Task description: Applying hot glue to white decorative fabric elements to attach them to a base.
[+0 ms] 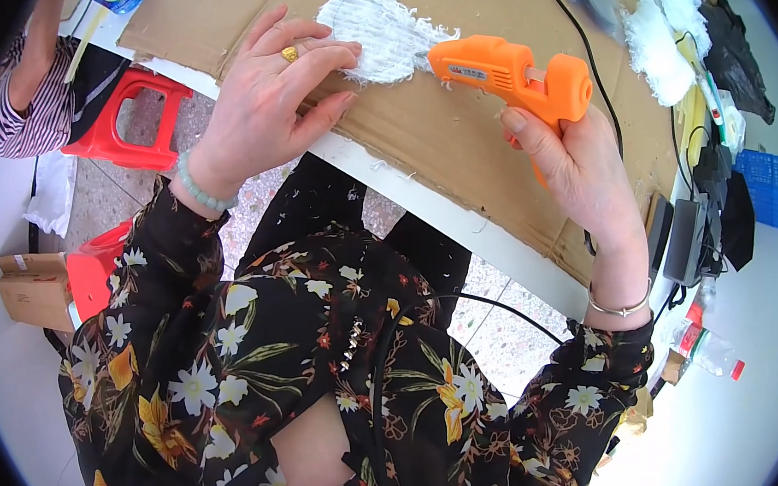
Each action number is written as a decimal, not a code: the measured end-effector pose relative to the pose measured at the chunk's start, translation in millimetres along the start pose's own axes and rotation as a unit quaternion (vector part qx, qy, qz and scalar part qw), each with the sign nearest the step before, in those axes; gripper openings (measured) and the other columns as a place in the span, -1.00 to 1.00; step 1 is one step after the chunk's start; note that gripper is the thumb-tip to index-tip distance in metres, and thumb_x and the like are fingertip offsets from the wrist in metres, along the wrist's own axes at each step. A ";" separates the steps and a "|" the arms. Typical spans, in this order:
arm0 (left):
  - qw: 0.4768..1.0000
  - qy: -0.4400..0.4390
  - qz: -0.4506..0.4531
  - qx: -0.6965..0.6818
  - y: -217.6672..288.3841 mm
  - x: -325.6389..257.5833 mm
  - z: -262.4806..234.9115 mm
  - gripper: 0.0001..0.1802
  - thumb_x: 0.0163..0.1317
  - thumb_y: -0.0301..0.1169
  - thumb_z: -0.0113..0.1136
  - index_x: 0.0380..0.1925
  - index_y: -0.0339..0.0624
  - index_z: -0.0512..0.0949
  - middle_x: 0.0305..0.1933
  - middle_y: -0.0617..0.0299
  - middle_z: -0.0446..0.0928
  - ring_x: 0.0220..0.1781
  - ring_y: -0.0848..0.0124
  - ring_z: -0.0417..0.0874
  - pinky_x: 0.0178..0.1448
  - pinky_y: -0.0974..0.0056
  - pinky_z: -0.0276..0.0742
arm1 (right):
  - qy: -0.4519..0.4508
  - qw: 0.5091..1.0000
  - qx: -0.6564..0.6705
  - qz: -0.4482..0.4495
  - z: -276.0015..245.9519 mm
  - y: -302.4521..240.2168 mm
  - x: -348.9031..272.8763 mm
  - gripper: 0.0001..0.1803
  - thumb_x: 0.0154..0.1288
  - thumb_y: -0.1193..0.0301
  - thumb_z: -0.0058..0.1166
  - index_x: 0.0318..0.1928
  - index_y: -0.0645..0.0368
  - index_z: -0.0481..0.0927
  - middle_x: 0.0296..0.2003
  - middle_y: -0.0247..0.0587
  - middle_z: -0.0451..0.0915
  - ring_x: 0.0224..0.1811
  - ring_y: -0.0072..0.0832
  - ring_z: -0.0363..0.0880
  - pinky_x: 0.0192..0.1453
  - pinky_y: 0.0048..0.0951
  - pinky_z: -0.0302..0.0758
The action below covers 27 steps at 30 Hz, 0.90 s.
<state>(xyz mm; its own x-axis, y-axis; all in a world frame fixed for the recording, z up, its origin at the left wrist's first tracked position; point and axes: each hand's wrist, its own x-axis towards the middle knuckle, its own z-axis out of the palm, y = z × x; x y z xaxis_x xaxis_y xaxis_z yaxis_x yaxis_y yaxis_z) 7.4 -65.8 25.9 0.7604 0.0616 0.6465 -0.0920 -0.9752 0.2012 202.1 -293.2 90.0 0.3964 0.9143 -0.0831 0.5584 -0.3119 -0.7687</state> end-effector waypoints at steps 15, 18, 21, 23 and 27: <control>1.000 -0.028 -0.012 -0.002 1.9 2.1 -6.1 -0.65 0.07 -0.37 0.30 -0.09 -0.06 0.54 -0.39 0.34 0.64 0.10 0.25 0.55 0.39 -0.07 0.23 | -0.005 1.000 -0.019 0.025 1.4 -6.4 4.3 -0.69 0.45 0.22 -0.01 -0.11 0.26 0.45 -0.40 -0.32 0.51 -0.34 -0.57 0.46 -0.21 -0.51 0.40; 0.999 -0.033 -0.018 0.002 3.1 2.4 -10.9 -0.64 0.06 -0.38 0.31 -0.09 -0.05 0.53 -0.38 0.34 0.64 0.10 0.25 0.55 0.39 -0.07 0.23 | -0.015 0.999 -0.020 0.023 0.5 -10.6 5.2 -0.67 0.44 0.20 0.00 -0.10 0.26 0.45 -0.40 -0.32 0.51 -0.35 -0.57 0.46 -0.23 -0.52 0.40; 1.000 -0.027 -0.014 -0.003 1.1 1.5 -4.4 -0.63 0.05 -0.37 0.31 -0.09 -0.04 0.53 -0.38 0.34 0.63 0.10 0.25 0.55 0.39 -0.06 0.23 | -0.023 0.998 -0.040 0.035 1.3 -11.8 3.9 -0.65 0.43 0.19 0.02 -0.09 0.26 0.45 -0.40 -0.31 0.51 -0.36 -0.57 0.46 -0.24 -0.51 0.40; 1.000 -0.023 -0.014 -0.001 1.9 1.5 -5.5 -0.63 0.05 -0.37 0.32 -0.09 -0.04 0.53 -0.38 0.33 0.63 0.10 0.25 0.55 0.39 -0.06 0.23 | -0.018 0.999 -0.021 0.037 2.3 -13.5 3.5 -0.65 0.43 0.18 0.02 -0.09 0.26 0.45 -0.41 -0.31 0.51 -0.37 -0.57 0.46 -0.26 -0.51 0.40; 1.000 -0.020 -0.010 0.005 6.3 7.0 -10.3 -0.61 0.04 -0.37 0.33 -0.08 -0.04 0.53 -0.35 0.28 0.62 0.10 0.24 0.54 0.39 -0.05 0.23 | -0.030 0.999 -0.026 0.015 4.0 -15.2 2.9 -0.65 0.43 0.19 0.02 -0.09 0.26 0.46 -0.42 -0.32 0.51 -0.37 -0.58 0.46 -0.26 -0.52 0.40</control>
<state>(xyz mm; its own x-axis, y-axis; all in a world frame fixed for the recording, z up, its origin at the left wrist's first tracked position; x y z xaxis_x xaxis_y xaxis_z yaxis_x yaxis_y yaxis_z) 5.5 -69.3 39.3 0.7876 0.0722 0.6119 -0.0701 -0.9762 0.2054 191.9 -284.8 99.0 0.3700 0.9178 -0.1438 0.5844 -0.3503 -0.7320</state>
